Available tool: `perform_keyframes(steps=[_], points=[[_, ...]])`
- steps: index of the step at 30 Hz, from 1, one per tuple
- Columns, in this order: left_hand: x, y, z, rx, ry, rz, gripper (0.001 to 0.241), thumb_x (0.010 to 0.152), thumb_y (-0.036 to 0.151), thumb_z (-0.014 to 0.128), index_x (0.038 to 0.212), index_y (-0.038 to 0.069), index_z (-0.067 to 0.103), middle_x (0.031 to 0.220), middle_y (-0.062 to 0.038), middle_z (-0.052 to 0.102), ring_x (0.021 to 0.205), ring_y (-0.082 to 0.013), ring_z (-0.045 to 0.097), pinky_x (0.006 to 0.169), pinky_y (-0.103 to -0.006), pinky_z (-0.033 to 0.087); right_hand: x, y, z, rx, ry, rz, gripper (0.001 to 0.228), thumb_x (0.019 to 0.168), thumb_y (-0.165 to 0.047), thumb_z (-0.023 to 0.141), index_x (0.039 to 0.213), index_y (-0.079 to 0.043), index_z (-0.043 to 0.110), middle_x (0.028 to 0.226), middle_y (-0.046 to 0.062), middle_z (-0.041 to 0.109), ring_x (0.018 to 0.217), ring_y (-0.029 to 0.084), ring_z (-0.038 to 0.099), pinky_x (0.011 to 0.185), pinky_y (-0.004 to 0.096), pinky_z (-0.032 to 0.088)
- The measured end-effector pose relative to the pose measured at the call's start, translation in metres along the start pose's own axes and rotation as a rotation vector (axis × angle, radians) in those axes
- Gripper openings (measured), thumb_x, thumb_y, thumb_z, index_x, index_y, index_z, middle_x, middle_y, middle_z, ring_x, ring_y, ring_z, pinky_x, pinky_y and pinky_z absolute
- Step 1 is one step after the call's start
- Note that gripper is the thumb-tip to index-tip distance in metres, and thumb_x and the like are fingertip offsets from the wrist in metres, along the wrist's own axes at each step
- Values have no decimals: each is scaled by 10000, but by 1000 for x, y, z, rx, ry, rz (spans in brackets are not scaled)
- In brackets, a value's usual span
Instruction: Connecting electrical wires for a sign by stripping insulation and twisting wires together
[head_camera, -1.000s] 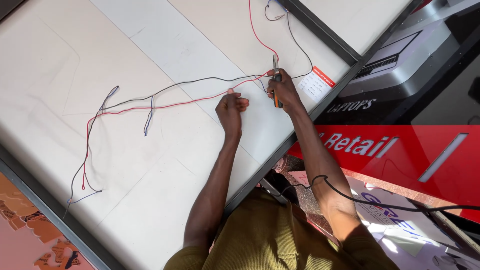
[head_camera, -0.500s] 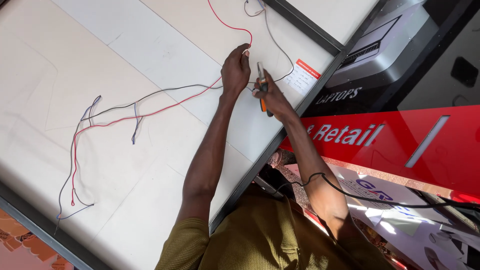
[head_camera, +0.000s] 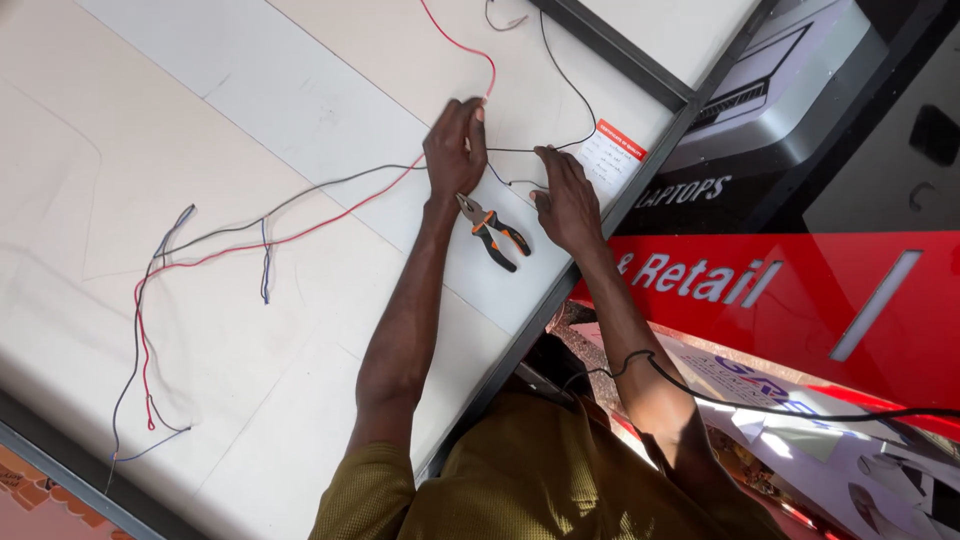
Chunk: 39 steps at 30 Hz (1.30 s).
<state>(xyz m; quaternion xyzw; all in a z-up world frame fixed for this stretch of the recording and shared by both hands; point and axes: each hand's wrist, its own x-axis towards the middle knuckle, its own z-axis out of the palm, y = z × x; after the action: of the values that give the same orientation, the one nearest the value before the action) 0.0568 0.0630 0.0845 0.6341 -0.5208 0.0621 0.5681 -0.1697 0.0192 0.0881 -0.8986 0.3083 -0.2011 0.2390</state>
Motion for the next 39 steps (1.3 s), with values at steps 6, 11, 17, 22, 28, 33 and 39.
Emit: perform_keyframes(steps=[6, 11, 17, 22, 28, 33, 39], points=[[-30, -17, 2, -50, -307, -42, 218, 1177, 284, 682, 1298, 149, 803, 861, -56, 725, 747, -300, 772, 692, -484, 610, 54, 8, 15, 15, 61, -4, 608, 1160, -37, 671, 1728, -18, 454, 1522, 291, 668, 1489, 482, 559, 1237, 602, 460], [-34, -34, 15, 23, -437, -225, 276, 1210, 324, 561, 1362, 161, 725, 1024, -158, 758, 934, -473, 790, 771, -598, 617, 92, 29, 20, 82, -78, 27, 546, 1185, -56, 575, 1719, -18, 473, 1450, 262, 746, 1398, 491, 631, 1184, 657, 480], [-27, -28, 17, 136, -450, -234, 268, 1206, 316, 555, 1296, 160, 754, 1053, -123, 690, 977, -442, 768, 802, -590, 626, 75, 9, -22, -25, -142, 234, 472, 1160, -218, 637, 1627, -266, 593, 987, 3, 837, 1007, 333, 798, 961, 593, 587], [-27, -34, 17, 135, -452, -205, 283, 1199, 339, 561, 1298, 169, 764, 1068, -123, 669, 1028, -438, 747, 822, -604, 627, 21, 34, -13, -170, -322, 302, 459, 1025, -330, 827, 1439, -142, 766, 1243, 91, 781, 1276, 375, 675, 990, 591, 581], [-32, -41, 18, 105, -436, -233, 310, 1197, 384, 564, 1326, 182, 760, 1103, -114, 677, 1098, -420, 730, 885, -590, 628, 20, 3, -51, 29, -287, 230, 160, 1113, -104, 632, 1226, -55, 735, 1021, 183, 767, 1010, 431, 751, 844, 616, 580], [-35, -38, 19, 65, -432, -236, 310, 1194, 358, 568, 1338, 169, 767, 1105, -122, 691, 1107, -419, 735, 892, -585, 624, 41, 21, -53, -249, -222, 222, 86, 1002, -132, 715, 1034, -143, 794, 868, 101, 735, 924, 425, 764, 767, 583, 592], [-29, -27, 9, 21, -406, -247, 311, 1224, 345, 523, 1318, 163, 758, 1054, -109, 702, 1065, -394, 758, 870, -548, 632, 84, 0, -45, -275, -135, 35, 100, 1063, -139, 782, 997, -195, 731, 943, 44, 651, 877, 371, 728, 765, 550, 582]])
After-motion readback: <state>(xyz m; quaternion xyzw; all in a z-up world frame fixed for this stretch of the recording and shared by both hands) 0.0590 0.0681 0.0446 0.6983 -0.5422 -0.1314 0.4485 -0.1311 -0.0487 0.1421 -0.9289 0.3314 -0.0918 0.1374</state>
